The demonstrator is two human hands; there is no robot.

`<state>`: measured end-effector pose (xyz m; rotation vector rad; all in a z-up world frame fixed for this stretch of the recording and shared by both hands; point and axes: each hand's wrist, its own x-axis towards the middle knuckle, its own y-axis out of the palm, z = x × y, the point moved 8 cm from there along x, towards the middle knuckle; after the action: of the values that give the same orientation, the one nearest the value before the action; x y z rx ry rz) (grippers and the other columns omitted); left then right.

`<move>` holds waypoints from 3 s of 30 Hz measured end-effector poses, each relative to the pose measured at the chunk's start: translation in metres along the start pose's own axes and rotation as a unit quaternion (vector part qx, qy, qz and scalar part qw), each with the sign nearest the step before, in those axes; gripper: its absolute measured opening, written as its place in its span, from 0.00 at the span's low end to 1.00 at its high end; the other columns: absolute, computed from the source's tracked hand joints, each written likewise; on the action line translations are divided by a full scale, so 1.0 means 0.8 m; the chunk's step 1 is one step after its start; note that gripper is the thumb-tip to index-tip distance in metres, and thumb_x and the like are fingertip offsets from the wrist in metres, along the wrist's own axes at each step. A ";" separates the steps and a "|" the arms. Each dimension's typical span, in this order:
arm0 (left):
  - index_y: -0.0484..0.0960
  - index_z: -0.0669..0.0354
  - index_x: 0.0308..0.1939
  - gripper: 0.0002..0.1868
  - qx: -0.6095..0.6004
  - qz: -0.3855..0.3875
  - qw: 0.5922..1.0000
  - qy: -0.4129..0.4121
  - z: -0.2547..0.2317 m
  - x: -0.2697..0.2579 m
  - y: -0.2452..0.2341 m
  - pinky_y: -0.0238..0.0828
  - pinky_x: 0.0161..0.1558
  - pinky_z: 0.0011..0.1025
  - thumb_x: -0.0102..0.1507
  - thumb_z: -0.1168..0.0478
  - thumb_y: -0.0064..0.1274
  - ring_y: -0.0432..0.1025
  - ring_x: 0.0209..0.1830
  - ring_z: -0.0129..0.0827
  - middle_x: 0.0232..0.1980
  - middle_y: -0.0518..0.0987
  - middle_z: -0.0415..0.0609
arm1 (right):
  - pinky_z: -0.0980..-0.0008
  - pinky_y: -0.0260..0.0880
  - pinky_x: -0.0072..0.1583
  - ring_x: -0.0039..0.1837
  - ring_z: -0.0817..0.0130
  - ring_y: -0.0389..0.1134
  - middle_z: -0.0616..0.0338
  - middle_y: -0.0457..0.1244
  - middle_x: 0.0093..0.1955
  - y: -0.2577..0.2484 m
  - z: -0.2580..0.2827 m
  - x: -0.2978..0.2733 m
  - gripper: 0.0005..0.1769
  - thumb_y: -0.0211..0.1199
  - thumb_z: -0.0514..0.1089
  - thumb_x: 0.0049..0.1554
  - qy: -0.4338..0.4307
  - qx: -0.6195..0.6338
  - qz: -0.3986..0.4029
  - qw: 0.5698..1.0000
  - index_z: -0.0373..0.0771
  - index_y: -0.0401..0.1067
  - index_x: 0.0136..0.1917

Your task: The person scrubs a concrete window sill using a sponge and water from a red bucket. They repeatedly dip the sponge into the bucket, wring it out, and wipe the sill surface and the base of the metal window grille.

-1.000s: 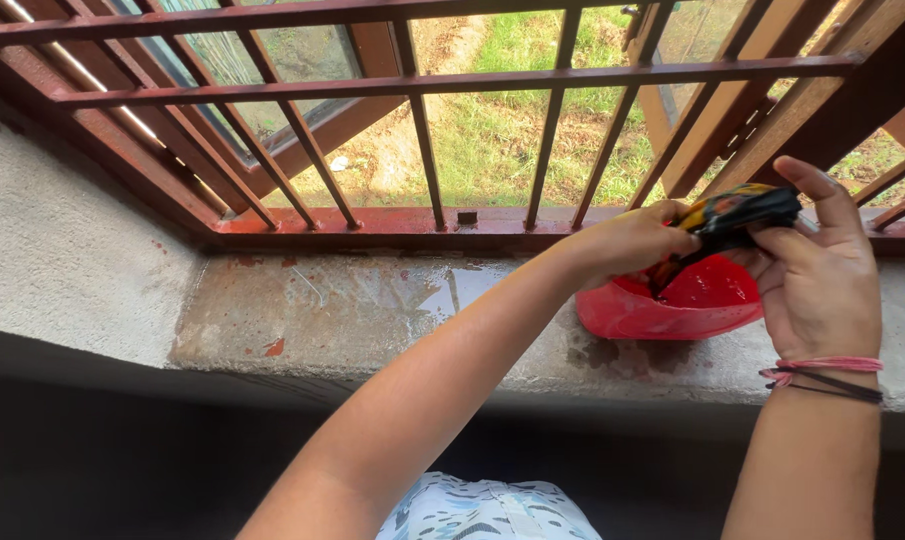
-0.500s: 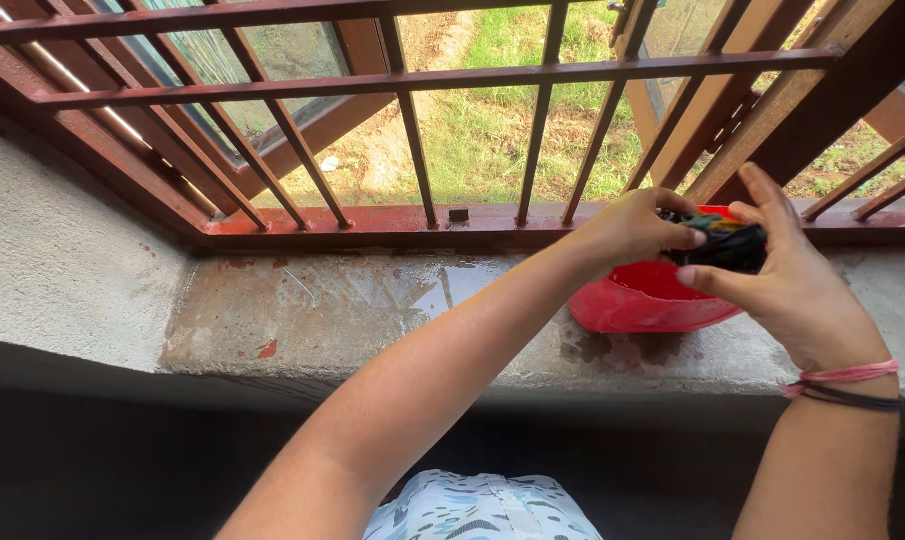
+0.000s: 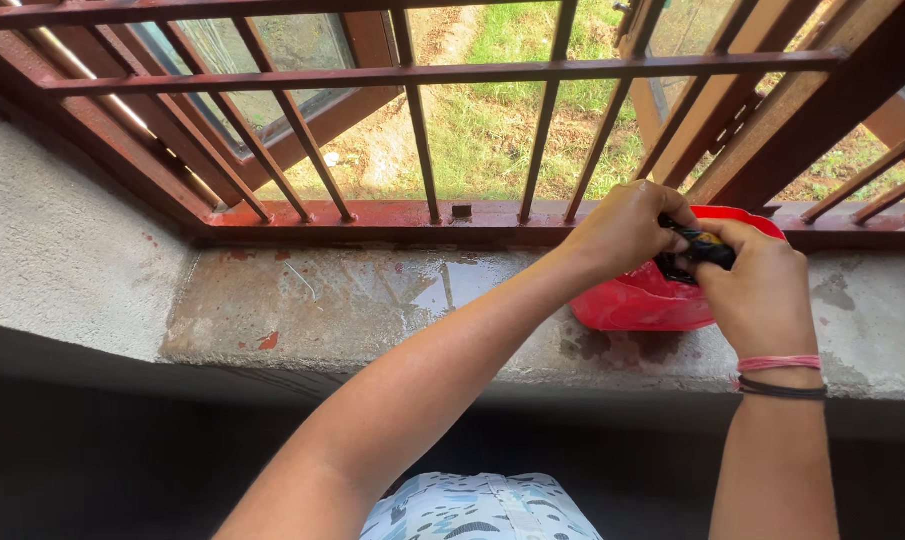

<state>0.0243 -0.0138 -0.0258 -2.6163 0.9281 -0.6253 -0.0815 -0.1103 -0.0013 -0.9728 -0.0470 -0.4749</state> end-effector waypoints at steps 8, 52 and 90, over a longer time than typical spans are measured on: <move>0.84 0.60 0.48 0.14 0.042 -0.030 0.999 0.015 -0.018 -0.110 -0.155 0.78 0.49 0.33 0.59 0.64 0.61 0.81 0.44 0.36 0.44 0.85 0.50 | 0.59 0.70 0.59 0.59 0.52 0.71 0.46 0.67 0.58 0.051 0.143 -0.028 0.29 0.69 0.39 0.53 -0.153 0.115 0.053 0.980 0.39 0.72 0.68; 0.81 0.59 0.41 0.09 0.167 -0.087 0.981 0.043 0.137 -0.183 -0.179 0.70 0.52 0.47 0.57 0.66 0.57 0.73 0.50 0.52 0.43 0.80 0.54 | 0.59 0.71 0.60 0.57 0.51 0.72 0.48 0.70 0.54 0.238 0.146 -0.039 0.18 0.57 0.25 0.53 -0.139 0.023 0.037 0.989 0.35 0.78 0.53; 0.78 0.61 0.60 0.25 0.271 -0.050 0.960 0.040 0.189 -0.236 -0.209 0.66 0.59 0.43 0.58 0.65 0.55 0.70 0.58 0.48 0.56 0.79 0.52 | 0.47 0.66 0.59 0.60 0.43 0.67 0.44 0.68 0.58 0.297 0.210 -0.071 0.28 0.66 0.35 0.42 -0.246 -0.065 0.008 0.967 0.34 0.75 0.59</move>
<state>0.0540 0.2539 -0.1443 -2.1632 0.5434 -0.8740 -0.0070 0.1573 -0.1055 -1.2012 -0.4598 -0.2146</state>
